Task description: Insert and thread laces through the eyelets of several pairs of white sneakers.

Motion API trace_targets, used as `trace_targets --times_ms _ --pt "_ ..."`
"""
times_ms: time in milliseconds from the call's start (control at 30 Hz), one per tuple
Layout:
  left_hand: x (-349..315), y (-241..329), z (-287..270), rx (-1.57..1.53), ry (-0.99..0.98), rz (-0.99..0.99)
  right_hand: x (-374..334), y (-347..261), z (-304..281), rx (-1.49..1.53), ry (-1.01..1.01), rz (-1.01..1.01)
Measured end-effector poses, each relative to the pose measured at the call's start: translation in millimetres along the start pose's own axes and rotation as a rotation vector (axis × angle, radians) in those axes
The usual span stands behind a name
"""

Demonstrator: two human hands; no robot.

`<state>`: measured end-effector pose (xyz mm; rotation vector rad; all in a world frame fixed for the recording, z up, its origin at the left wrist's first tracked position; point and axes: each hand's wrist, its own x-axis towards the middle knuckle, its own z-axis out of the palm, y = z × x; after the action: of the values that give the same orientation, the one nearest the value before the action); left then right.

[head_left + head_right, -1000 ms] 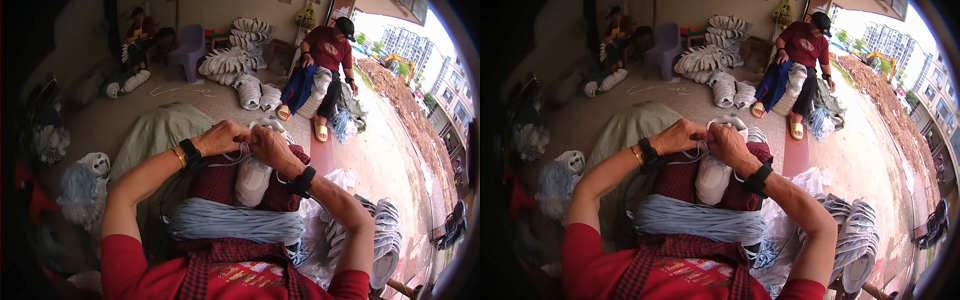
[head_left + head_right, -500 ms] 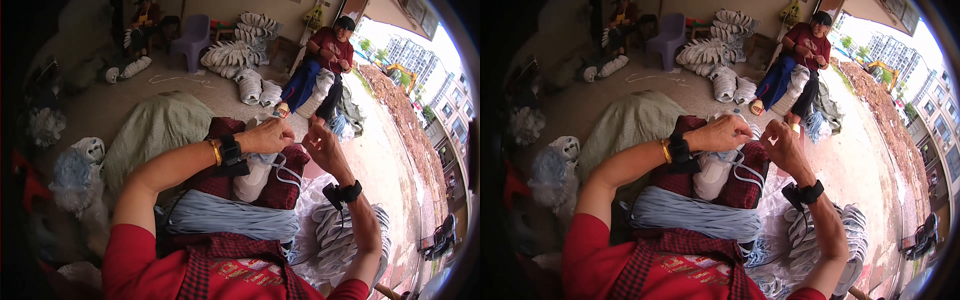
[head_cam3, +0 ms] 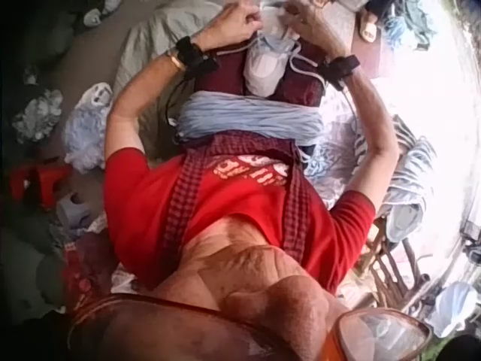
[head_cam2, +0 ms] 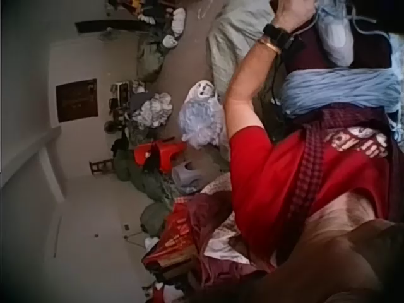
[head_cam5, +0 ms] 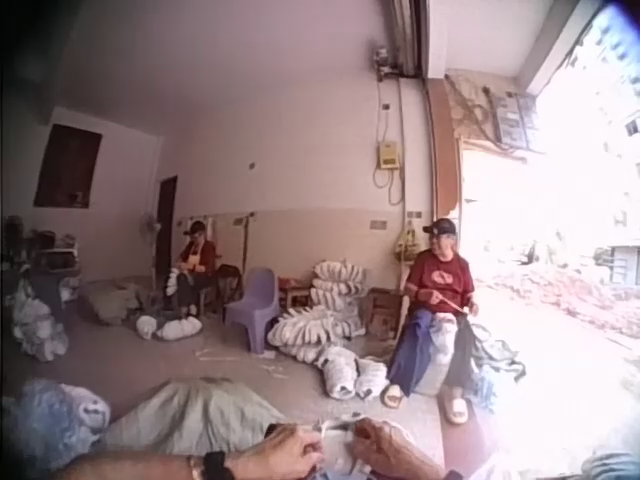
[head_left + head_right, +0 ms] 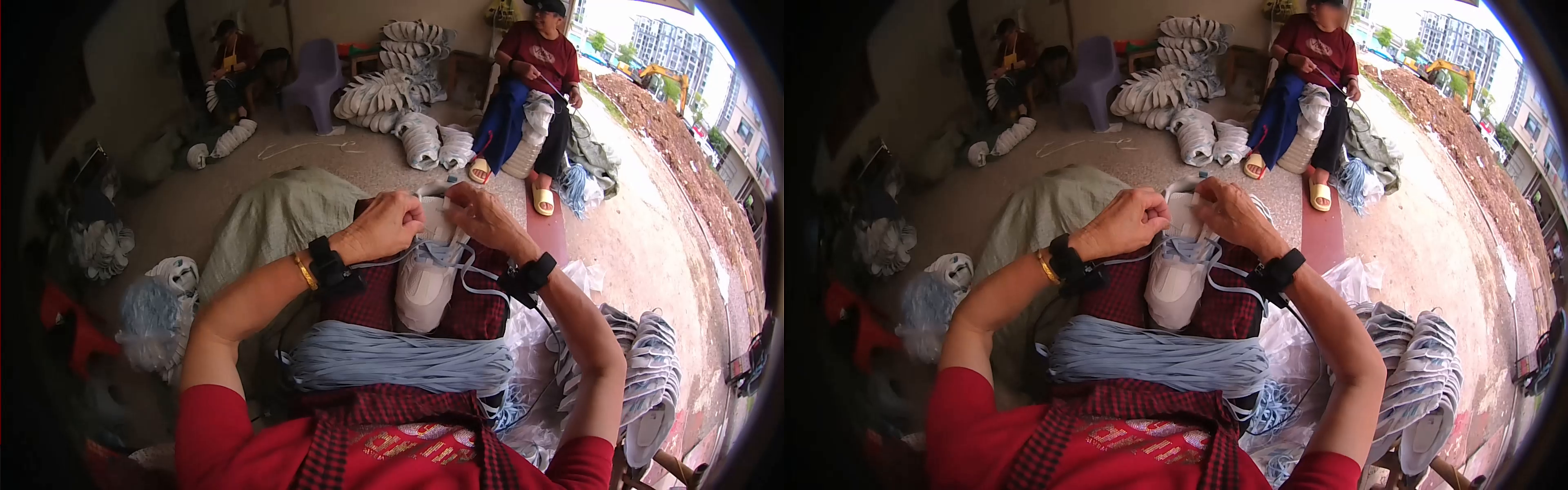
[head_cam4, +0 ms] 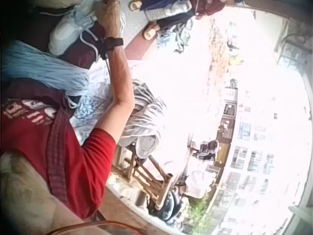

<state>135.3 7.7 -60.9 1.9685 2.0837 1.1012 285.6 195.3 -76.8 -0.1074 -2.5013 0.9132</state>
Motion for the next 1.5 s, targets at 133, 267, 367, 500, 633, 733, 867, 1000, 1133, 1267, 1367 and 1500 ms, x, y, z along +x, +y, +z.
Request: trace_targets --times_ms 133,267,367,500,633,733,867,1000,1133,1267,1367,1500 --pt "-5 -1 10 -0.016 0.072 -0.003 -3 -8 2 0.232 0.049 0.18" --pt "-6 0 15 0.029 0.135 0.081 -5 -18 4 0.321 0.071 0.221" --pt "-5 2 22 0.061 0.143 0.075 -5 -13 5 0.308 0.072 0.2" --pt "-6 1 25 0.119 0.218 0.041 -5 -14 7 0.304 0.087 0.2" --pt "-4 1 30 0.082 0.14 0.088 -8 -15 6 0.324 0.097 0.206" --pt "-2 9 36 0.083 0.11 0.148 -8 -12 5 0.331 0.115 0.148" --pt "-4 18 38 0.27 0.159 0.21 -13 -4 10 0.298 0.181 0.107" --pt "-9 12 26 0.34 0.287 0.333 -21 -33 9 -0.162 0.285 -0.21" --pt "-4 15 28 0.175 0.266 0.128 -20 -41 9 -0.339 0.056 -0.158" --pt "-5 8 35 0.102 0.242 0.063 -16 -47 11 -0.374 0.014 -0.126" --pt "-6 2 38 0.078 0.264 0.046 -10 -50 12 -0.388 -0.017 -0.06" --pt "-1 0 41 0.118 0.231 0.031 -5 -44 22 -0.532 0.015 -0.082"
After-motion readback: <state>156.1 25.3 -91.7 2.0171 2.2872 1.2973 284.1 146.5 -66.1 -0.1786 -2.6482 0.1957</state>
